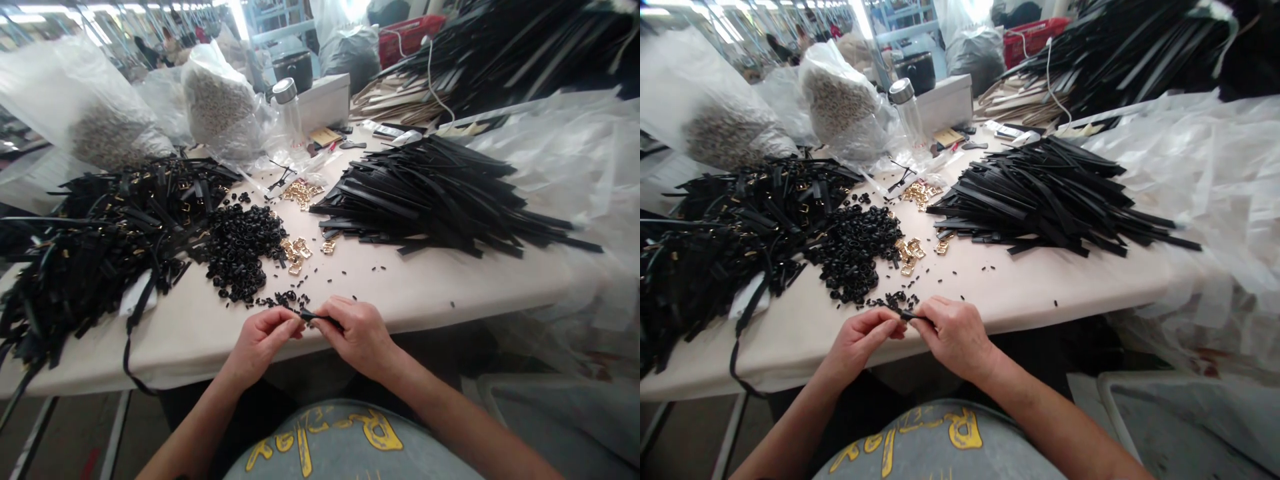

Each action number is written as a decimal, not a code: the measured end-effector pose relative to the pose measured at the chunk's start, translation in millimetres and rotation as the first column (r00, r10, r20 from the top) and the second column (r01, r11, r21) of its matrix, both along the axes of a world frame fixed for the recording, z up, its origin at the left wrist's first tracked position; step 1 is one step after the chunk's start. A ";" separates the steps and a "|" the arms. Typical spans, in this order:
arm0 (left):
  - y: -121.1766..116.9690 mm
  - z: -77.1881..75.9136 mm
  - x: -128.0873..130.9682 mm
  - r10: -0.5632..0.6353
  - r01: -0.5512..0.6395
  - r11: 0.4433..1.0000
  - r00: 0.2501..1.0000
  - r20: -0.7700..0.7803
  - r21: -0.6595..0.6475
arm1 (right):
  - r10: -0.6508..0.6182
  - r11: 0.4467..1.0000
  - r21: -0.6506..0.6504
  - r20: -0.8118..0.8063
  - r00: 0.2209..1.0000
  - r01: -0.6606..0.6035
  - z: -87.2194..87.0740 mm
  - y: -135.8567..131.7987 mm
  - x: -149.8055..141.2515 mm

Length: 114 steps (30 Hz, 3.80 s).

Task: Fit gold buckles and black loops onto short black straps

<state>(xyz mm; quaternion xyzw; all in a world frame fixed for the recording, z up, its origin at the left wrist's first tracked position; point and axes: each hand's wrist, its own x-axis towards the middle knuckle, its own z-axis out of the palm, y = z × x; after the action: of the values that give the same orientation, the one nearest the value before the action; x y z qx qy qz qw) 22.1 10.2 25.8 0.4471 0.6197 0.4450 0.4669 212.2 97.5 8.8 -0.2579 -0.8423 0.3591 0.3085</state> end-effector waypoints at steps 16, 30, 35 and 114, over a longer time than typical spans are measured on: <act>45.4 1.7 -33.0 -0.162 0.273 0.961 0.428 -0.889 -0.043 | -0.205 0.976 -0.066 0.038 0.978 0.207 -18.1 35.1 14.0; 24.4 -16.2 -19.8 0.122 -0.123 0.992 0.992 -0.016 -0.031 | -0.098 0.989 -0.116 -0.021 0.995 0.095 -1.4 18.2 -3.0; 20.7 -12.0 -5.6 0.197 -0.186 0.980 0.922 0.333 -0.064 | -0.100 0.990 0.098 -0.065 0.993 0.106 2.5 5.3 -18.6; -24.9 -21.7 -14.9 0.235 -0.236 0.971 0.971 0.041 0.024 | 0.065 0.990 -0.131 0.167 0.984 -0.043 -1.5 -20.0 -34.7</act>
<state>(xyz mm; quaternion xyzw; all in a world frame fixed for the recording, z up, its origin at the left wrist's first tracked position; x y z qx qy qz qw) 7.1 -14.7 4.0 0.3686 0.6531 0.5143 0.4159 177.5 77.5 7.3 -0.2839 -0.8476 0.3969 0.2084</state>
